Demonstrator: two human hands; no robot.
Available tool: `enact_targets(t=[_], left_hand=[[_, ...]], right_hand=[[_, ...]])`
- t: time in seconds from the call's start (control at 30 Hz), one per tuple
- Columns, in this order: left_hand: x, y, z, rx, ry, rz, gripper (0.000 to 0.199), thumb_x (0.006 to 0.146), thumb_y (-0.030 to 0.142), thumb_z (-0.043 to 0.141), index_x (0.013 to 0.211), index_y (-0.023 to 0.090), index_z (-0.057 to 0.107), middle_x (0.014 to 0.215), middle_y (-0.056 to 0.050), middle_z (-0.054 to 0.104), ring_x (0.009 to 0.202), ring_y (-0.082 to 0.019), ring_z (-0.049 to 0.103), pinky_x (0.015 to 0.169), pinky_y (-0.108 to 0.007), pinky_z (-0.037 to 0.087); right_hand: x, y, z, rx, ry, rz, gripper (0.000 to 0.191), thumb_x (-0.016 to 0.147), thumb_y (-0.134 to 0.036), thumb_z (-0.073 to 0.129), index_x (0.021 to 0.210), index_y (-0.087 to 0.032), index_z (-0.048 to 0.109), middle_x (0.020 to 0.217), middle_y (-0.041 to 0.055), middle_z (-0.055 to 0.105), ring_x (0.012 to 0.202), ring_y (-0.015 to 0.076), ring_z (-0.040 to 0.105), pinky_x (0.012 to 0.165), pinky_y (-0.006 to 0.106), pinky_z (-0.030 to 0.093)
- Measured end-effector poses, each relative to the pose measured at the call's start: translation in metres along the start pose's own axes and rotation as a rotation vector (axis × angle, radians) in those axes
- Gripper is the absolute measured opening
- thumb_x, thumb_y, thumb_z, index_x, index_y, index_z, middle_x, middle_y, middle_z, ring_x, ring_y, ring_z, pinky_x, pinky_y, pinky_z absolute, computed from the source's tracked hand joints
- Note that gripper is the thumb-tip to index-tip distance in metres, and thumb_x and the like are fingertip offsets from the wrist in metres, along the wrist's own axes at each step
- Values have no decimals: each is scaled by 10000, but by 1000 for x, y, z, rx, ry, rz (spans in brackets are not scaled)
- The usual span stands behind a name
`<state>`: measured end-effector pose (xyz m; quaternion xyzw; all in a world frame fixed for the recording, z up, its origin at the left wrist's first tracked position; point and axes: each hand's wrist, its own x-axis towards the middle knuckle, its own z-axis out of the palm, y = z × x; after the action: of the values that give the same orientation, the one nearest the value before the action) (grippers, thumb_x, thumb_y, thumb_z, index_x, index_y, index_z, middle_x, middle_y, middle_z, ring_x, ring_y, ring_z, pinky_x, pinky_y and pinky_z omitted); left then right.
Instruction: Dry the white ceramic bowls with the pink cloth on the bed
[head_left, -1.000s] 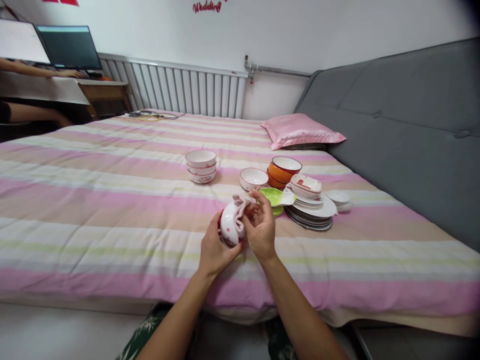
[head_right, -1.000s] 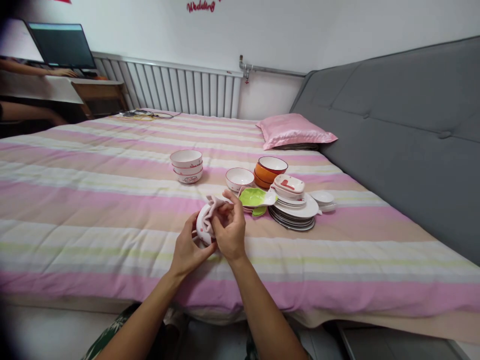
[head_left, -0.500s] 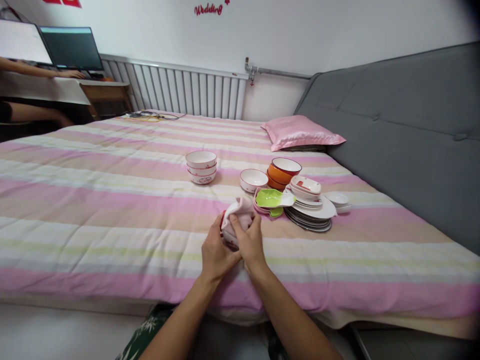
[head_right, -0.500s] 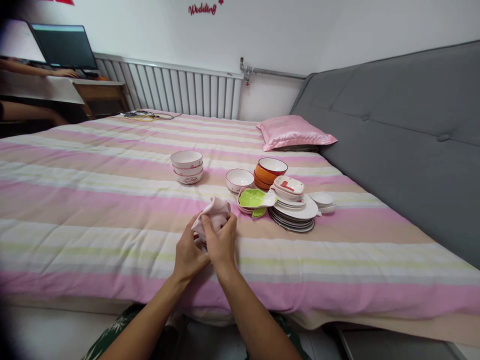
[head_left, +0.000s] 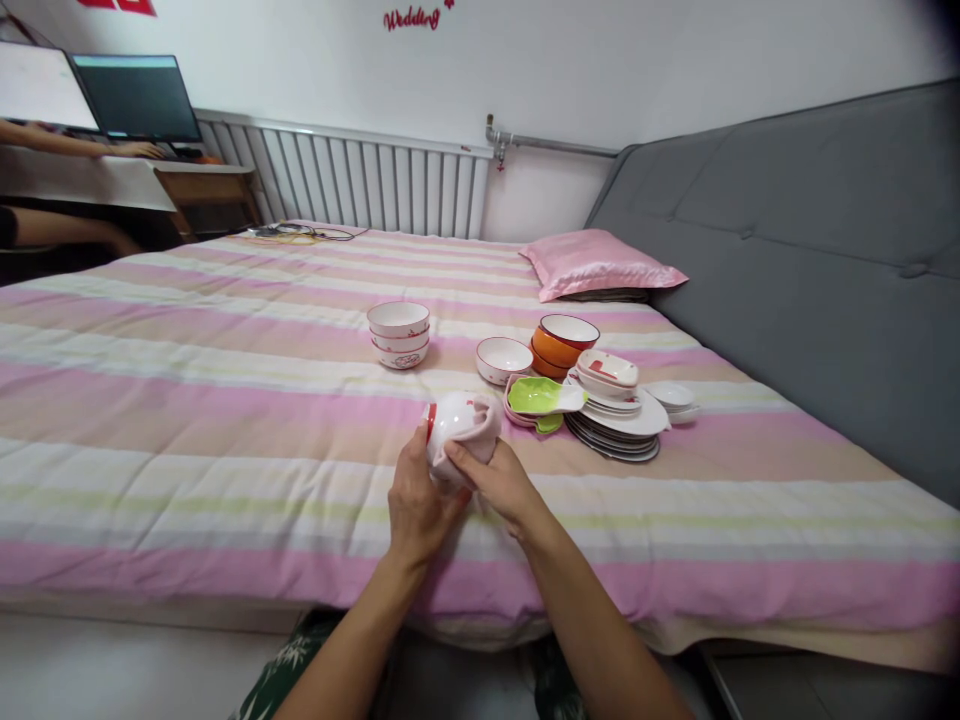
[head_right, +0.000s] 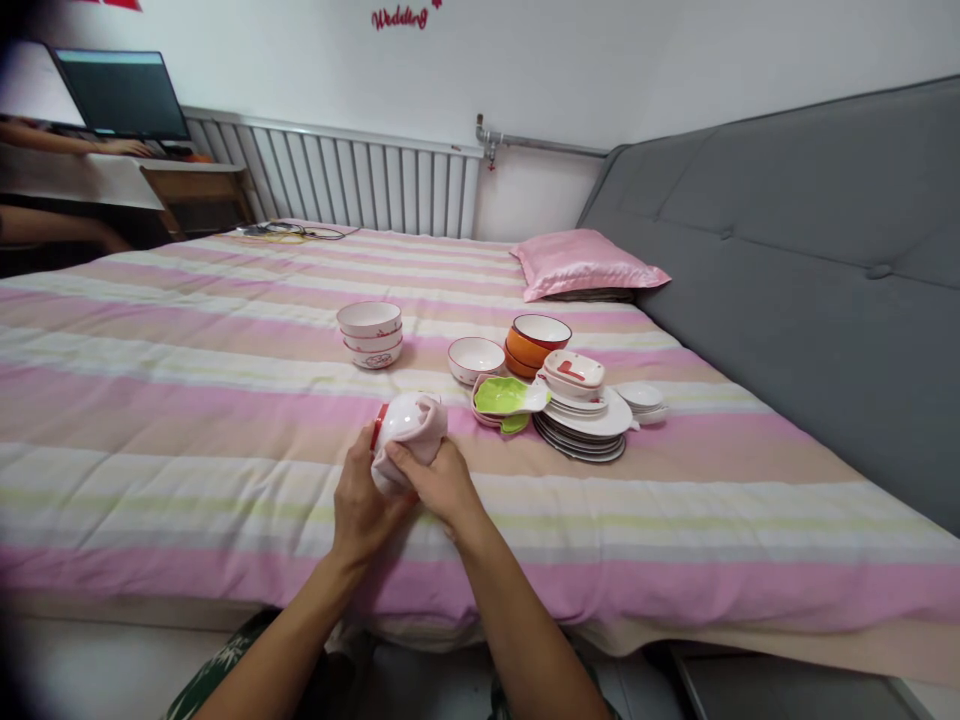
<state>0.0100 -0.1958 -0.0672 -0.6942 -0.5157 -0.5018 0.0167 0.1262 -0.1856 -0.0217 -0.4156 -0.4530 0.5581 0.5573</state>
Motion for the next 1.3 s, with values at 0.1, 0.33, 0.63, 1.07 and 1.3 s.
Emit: enact_targets(t=[0.1,0.33,0.63,1.07,1.3], left_hand=[[2,2,1,4,-45,-55,897,670,257,703,1427,179,229,1305,-161,516,1154,-305,547,907,-417,494],[2,-1,1,20,-77,-76,906,659,267,703,1433,203,237,1298,-142,519,1159,-313,537,892,-415,496],[0,1,0,5,-93,-53,958,639,239,715,1447,201,202,1356,-144,486,1196,-314,516,929,-420,481],[-2,2,3,25,-89,-43,908,661,192,657,1446,180,201,1357,-158,488,1191,-308,525,936,-428,482],[-1,-5,1,-9,-58,-102,823,701,215,639,1425,140,254,1337,-194,494,1192,-313,526,937,-438,482]], right_hand=[[3,-2,3,91,-12,64,498,693,-421,727,1112,-171,628,1094,68,693,1010,216,646,875,338,522],[7,-9,-1,286,58,41,426,722,-355,647,1120,-211,601,1146,25,671,1116,210,594,927,319,499],[12,-18,-2,395,128,131,290,739,-370,574,954,-196,661,935,32,734,937,224,671,791,330,553],[7,11,16,271,236,104,482,652,-478,742,967,-123,659,900,71,721,790,195,677,717,281,534],[4,30,21,-77,198,-42,519,676,-511,699,987,-97,662,900,97,713,810,214,658,709,289,517]])
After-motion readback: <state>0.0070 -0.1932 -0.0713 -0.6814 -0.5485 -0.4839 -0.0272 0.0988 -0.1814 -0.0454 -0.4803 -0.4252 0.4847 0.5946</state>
